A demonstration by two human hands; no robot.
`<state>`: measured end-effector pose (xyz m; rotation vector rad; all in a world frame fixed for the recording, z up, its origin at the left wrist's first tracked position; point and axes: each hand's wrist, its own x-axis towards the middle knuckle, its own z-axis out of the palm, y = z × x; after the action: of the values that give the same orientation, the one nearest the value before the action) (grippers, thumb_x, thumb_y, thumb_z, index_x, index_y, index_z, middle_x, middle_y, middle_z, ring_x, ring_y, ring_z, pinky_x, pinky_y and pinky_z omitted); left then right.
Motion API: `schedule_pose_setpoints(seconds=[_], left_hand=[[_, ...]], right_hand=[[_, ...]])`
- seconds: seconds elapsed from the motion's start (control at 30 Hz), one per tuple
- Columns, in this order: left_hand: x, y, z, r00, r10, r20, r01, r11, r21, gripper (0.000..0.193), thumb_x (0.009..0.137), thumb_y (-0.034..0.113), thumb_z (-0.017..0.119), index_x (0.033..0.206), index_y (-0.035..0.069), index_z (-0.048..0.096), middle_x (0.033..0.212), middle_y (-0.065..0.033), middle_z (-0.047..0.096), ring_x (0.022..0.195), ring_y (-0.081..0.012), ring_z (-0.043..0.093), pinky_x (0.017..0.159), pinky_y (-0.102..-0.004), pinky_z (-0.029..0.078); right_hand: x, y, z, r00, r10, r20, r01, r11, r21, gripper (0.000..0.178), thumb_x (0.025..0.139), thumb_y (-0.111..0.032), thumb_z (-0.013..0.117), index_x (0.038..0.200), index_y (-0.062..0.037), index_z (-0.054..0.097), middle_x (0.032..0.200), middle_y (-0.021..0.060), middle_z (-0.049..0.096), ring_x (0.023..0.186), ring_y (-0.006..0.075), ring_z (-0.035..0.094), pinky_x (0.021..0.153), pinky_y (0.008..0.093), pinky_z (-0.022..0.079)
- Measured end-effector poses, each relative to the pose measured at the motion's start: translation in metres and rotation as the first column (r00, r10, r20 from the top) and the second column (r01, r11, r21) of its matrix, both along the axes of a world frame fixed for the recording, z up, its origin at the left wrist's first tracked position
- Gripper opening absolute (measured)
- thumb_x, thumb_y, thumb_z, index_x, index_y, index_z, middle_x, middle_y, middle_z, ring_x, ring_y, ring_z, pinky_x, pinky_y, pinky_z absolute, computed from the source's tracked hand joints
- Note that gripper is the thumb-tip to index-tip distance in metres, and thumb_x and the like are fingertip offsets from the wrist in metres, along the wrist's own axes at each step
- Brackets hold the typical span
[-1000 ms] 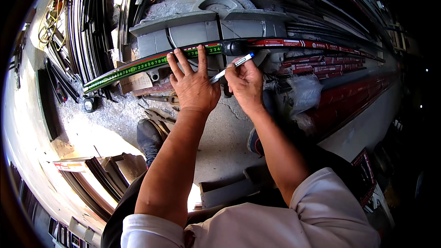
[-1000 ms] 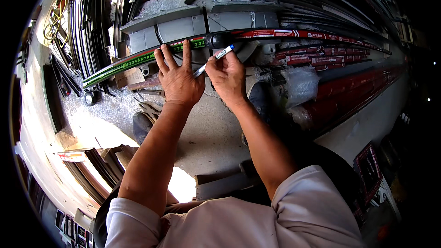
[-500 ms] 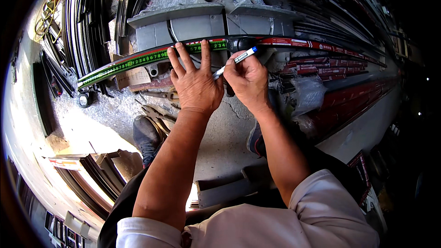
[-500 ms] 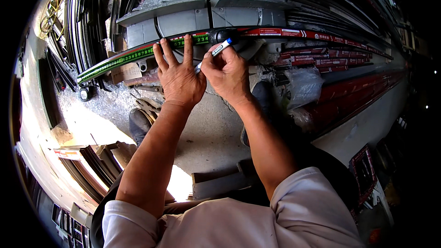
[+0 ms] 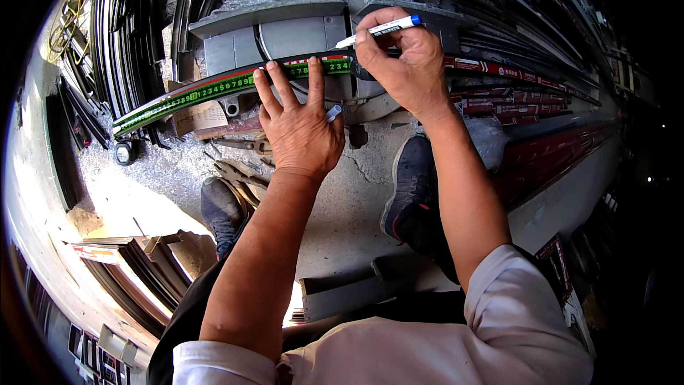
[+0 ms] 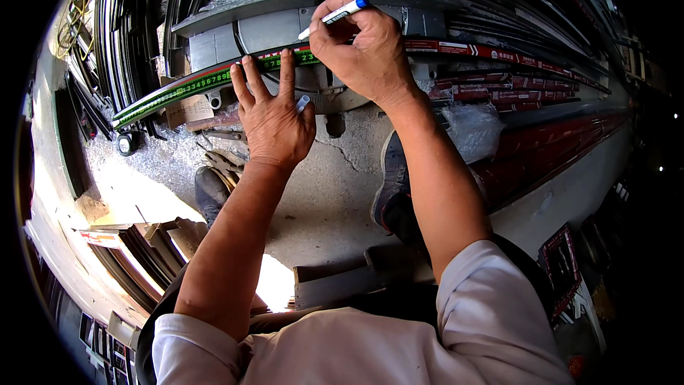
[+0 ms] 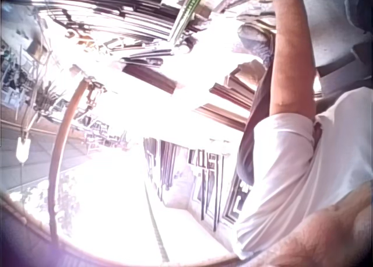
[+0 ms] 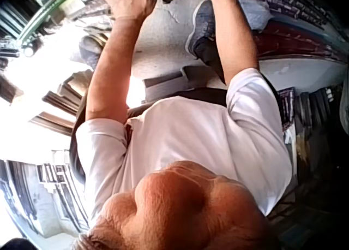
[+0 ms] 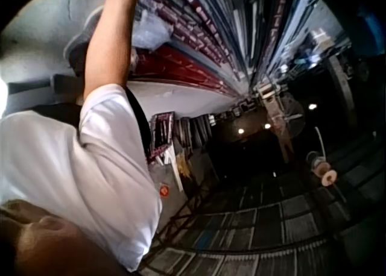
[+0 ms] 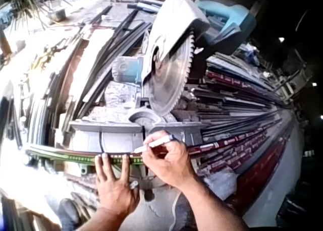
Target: The person measures a metal frame and a long metal profile using a tape measure, marks the profile with a pen, and cuts it with a miter saw. The cut pieces are placed into the frame.
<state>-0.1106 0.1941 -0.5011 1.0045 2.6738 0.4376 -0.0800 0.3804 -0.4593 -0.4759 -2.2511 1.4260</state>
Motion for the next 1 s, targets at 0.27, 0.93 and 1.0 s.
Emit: schedule_pose_setpoints(seconds=[0.27, 0.93, 1.0], left_hand=[[0.000, 0.000, -0.005, 1.000, -0.006, -0.024, 0.007, 1.000, 0.018, 0.094, 0.085, 0.034, 0.071, 0.167, 0.025, 0.026, 0.165, -0.0385, 0.010, 0.151, -0.0631, 0.008, 0.118, -0.0677, 0.027], [0.001, 0.000, -0.010, 0.999, -0.005, -0.043, 0.005, 1.000, 0.016, 0.093, 0.084, 0.034, 0.069, 0.167, 0.023, 0.027, 0.163, -0.0399, 0.012, 0.151, -0.0633, 0.008, 0.123, -0.0646, 0.020], [0.001, 0.000, -0.010, 0.999, -0.006, -0.044, 0.007, 1.000, 0.015, 0.093, 0.084, 0.034, 0.069, 0.166, 0.023, 0.027, 0.163, -0.0400, 0.013, 0.151, -0.0633, 0.008, 0.123, -0.0643, 0.020]], right_hand=[[-0.013, 0.012, -0.012, 0.959, 0.255, 0.122, -0.257, 0.966, 0.005, 0.013, 0.094, -0.012, 0.076, 0.104, -0.0055, 0.072, 0.088, -0.0001, 0.073, 0.082, 0.0078, 0.068, 0.076, 0.0264, 0.055], [-0.015, 0.008, -0.016, 0.949, 0.268, 0.167, -0.291, 0.947, 0.136, 0.016, 0.091, -0.017, 0.076, 0.102, -0.0060, 0.073, 0.085, 0.0081, 0.077, 0.077, 0.0165, 0.076, 0.070, 0.0308, 0.059], [-0.015, 0.007, -0.014, 0.948, 0.262, 0.181, -0.287, 0.949, 0.129, 0.016, 0.091, -0.017, 0.076, 0.102, -0.0061, 0.073, 0.085, 0.0084, 0.077, 0.077, 0.0167, 0.075, 0.070, 0.0308, 0.059]])
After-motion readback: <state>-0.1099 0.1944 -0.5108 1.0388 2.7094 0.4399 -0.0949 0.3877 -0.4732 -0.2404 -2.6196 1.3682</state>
